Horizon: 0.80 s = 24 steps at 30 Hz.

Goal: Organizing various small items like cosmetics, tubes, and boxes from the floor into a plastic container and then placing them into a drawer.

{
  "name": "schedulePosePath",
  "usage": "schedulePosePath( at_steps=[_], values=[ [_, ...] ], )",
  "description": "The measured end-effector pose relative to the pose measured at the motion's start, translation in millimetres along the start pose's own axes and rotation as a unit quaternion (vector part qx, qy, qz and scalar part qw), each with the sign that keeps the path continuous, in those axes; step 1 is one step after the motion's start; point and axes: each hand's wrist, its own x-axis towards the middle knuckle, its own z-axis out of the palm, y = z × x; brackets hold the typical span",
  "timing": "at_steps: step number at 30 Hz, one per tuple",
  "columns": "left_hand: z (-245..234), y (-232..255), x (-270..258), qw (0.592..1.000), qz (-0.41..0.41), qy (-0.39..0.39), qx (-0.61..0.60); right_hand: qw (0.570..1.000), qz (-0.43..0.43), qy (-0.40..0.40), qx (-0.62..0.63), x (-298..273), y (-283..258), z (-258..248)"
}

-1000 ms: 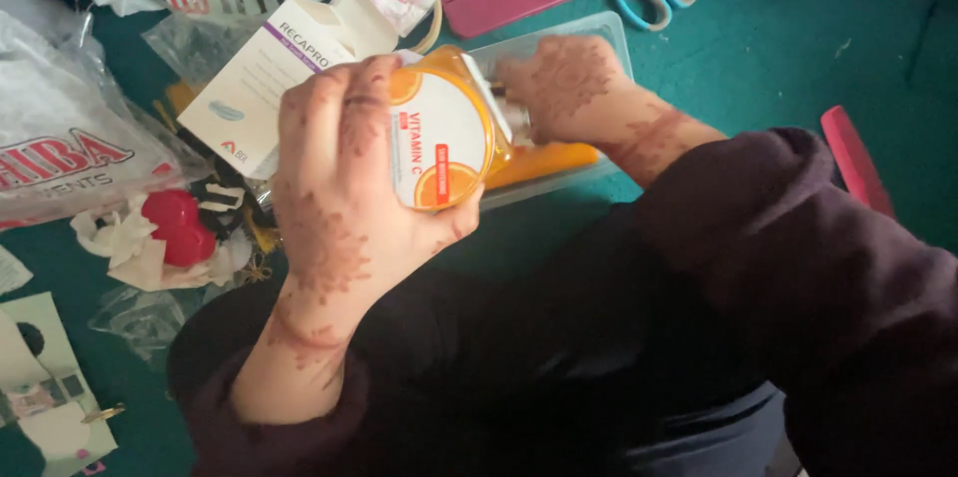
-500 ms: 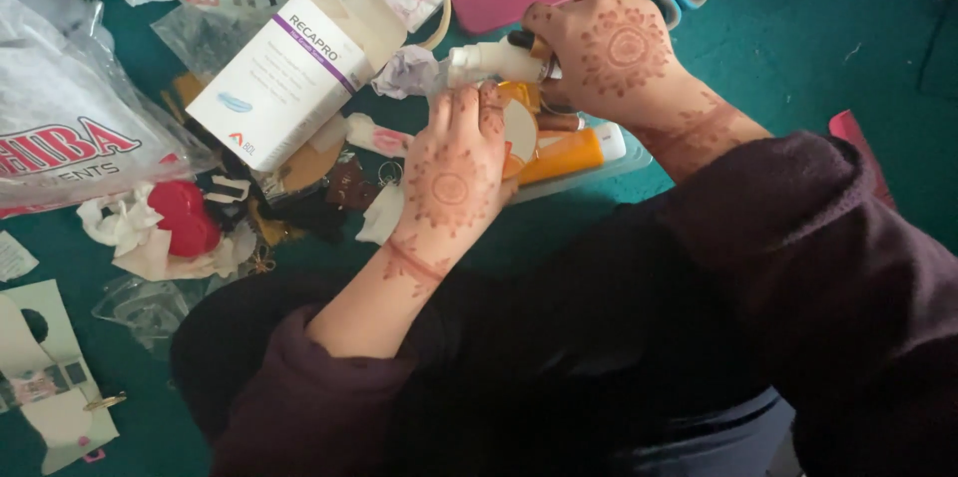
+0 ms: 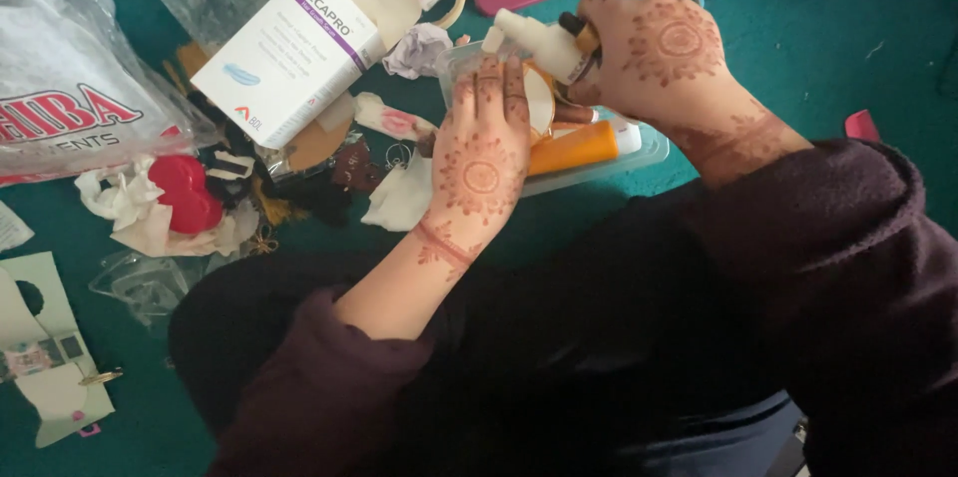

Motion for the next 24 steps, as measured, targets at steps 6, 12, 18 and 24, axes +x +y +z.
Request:
schedulePosePath(
  at_steps=[6,12,18,24],
  values=[
    [-10,-12,-1,0.997,0.003,-0.062,-0.043,0.997,-0.054,0.050,0.033,2,4,2],
    [-10,49,-37,0.989,0.106,-0.088,0.058,0.999,-0.031,-0.006,-0.030,20,6,22],
    [37,29,-17,0.996,0.077,0.010,0.039,0.992,-0.018,0.100,0.074,39,21,31],
    [72,10,-6,0.995,-0.027,0.038,0.085,0.856,-0.035,0.181,0.483,45,25,18]
  ],
)
